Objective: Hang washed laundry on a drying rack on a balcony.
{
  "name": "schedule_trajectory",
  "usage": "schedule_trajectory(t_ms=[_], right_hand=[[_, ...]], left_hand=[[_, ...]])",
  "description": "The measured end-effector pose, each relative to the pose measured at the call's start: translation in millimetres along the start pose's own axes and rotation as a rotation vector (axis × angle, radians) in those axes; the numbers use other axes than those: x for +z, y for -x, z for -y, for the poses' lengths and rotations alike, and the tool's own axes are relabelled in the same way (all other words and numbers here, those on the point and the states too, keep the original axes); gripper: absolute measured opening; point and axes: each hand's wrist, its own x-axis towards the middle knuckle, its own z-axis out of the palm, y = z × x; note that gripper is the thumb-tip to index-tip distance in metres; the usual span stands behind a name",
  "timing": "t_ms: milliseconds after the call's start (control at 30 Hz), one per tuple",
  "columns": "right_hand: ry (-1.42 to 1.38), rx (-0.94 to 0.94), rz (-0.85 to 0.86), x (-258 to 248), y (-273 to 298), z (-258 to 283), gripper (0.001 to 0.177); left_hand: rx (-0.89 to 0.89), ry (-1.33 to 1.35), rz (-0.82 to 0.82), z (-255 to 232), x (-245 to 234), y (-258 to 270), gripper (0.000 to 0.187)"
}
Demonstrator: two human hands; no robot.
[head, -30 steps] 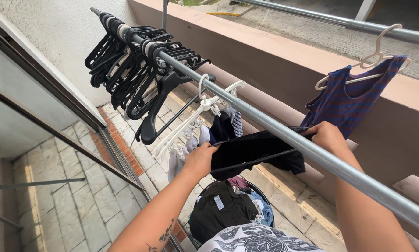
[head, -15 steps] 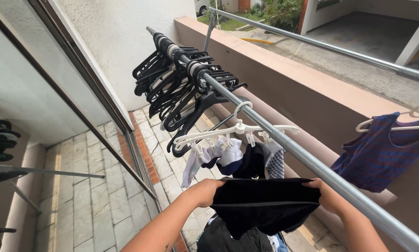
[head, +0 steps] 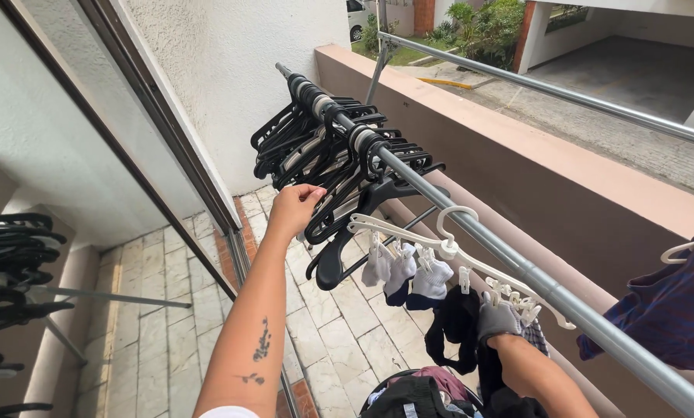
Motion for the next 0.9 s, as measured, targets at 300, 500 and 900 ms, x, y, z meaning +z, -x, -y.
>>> schedule_trajectory(t_ms=[300,500,900], right_hand=[[0.037,-0.050,-0.203,21.6,-51.2,-46.6,0.072],[-0.097,0.100,-0.096,-16.5,-16.2,-2.1,0.077],[-0.028,0.070,-0.086,-8.2,-28.5,1.3,0.084]], left_hand=[[0.065,-0.149,-0.138,92.0,67.6,-120.4,0.035],[0.044,-0.236,-0.117,66.6,54.1,-110.5,0.030],[0.112,-0.264,-0.101,72.0,36.3,-104.0,0.023]])
